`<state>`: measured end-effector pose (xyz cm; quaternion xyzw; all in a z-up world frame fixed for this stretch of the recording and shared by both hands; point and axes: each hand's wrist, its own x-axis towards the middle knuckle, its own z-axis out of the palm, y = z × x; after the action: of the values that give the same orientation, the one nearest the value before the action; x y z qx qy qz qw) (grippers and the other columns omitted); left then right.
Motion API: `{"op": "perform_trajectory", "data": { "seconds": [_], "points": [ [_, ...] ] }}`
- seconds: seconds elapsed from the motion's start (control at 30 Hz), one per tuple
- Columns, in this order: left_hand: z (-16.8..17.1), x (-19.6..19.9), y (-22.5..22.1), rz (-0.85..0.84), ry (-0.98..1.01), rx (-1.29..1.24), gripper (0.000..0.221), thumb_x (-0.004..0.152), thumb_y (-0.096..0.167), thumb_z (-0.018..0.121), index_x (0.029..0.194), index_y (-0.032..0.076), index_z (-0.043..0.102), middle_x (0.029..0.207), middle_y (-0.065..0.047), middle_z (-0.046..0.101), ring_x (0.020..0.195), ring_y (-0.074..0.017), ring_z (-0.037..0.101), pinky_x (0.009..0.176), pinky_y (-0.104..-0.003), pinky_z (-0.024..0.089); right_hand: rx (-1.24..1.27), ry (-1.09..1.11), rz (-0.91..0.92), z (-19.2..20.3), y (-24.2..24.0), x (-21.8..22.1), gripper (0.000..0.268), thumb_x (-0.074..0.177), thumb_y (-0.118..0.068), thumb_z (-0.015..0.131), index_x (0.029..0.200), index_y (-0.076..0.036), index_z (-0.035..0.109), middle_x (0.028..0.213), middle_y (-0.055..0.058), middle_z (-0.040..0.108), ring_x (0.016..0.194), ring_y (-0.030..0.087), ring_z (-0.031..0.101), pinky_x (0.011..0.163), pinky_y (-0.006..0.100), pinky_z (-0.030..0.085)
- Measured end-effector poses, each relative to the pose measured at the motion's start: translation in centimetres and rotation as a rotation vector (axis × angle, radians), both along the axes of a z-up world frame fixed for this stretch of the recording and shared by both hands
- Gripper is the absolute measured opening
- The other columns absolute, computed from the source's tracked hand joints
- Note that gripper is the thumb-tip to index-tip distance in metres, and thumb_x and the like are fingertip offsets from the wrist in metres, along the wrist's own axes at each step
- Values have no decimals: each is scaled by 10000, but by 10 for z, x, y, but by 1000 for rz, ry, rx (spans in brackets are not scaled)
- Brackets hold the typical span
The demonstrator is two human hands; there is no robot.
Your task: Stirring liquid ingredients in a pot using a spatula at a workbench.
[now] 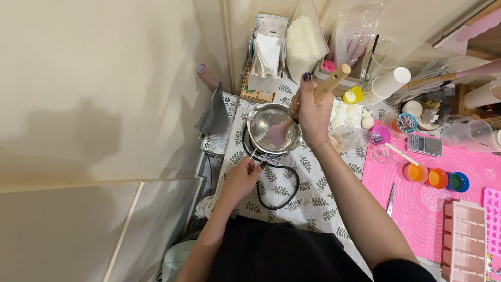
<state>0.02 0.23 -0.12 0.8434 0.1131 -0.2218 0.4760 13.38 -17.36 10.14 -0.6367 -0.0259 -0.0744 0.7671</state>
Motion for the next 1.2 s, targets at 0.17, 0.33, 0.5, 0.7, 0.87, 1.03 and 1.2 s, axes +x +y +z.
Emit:
{"op": "perform_trajectory", "data": {
  "seconds": [0.17, 0.33, 0.5, 0.7, 0.87, 1.03, 1.2],
  "points": [
    [0, 2, 0, -9, 1, 6, 329, 932, 354, 662, 892, 46, 555, 746, -111, 687, 670, -276, 669, 656, -402, 516, 37, 42, 2, -8, -3, -3, 509, 1080, -418, 551, 714, -91, 417, 536, 6, 408, 424, 106, 401, 402, 289, 340],
    [-4, 2, 0, -18, 21, 5, 322, 932, 357, 660, 882, 56, 559, 738, -94, 676, 660, -250, 657, 650, -388, 510, 49, 34, 19, -24, -9, -11, 502, 1078, -423, 558, 724, -88, 438, 552, 12, 422, 444, 116, 419, 421, 300, 345],
    [-5, 1, 2, -12, -21, -21, 342, 935, 364, 658, 861, 49, 545, 718, -94, 656, 636, -248, 620, 629, -385, 496, 114, 6, -39, -4, -19, -12, 543, 1068, -454, 566, 689, -125, 358, 525, -4, 361, 425, 102, 327, 406, 299, 301],
    [-4, 2, 2, -16, -11, -11, 338, 938, 369, 655, 865, 57, 547, 729, -86, 661, 645, -240, 627, 642, -381, 503, 212, -65, 23, 13, -43, -7, 548, 1120, -373, 549, 691, -109, 334, 542, 4, 297, 440, 123, 268, 433, 314, 275],
    [-6, 2, 4, -30, 4, 14, 340, 937, 388, 646, 885, 63, 558, 743, -90, 675, 670, -250, 654, 666, -385, 517, 221, -174, 13, 36, -52, -2, 512, 1133, -354, 527, 732, -98, 336, 554, 30, 310, 444, 142, 282, 447, 335, 287],
    [-6, 2, 5, -37, -5, 31, 352, 942, 405, 639, 910, 62, 567, 747, -109, 680, 685, -266, 670, 679, -391, 523, 224, -227, -32, 48, -61, 11, 466, 1154, -327, 544, 808, -77, 356, 635, 38, 318, 442, 132, 281, 434, 326, 273],
    [-1, 4, 4, -30, 18, 20, 347, 938, 402, 638, 936, 62, 572, 762, -108, 684, 692, -271, 677, 679, -395, 525, 183, -249, -57, 48, -69, 19, 525, 1149, -370, 551, 760, -91, 336, 583, 14, 293, 463, 139, 275, 465, 348, 275]
  ]
}}
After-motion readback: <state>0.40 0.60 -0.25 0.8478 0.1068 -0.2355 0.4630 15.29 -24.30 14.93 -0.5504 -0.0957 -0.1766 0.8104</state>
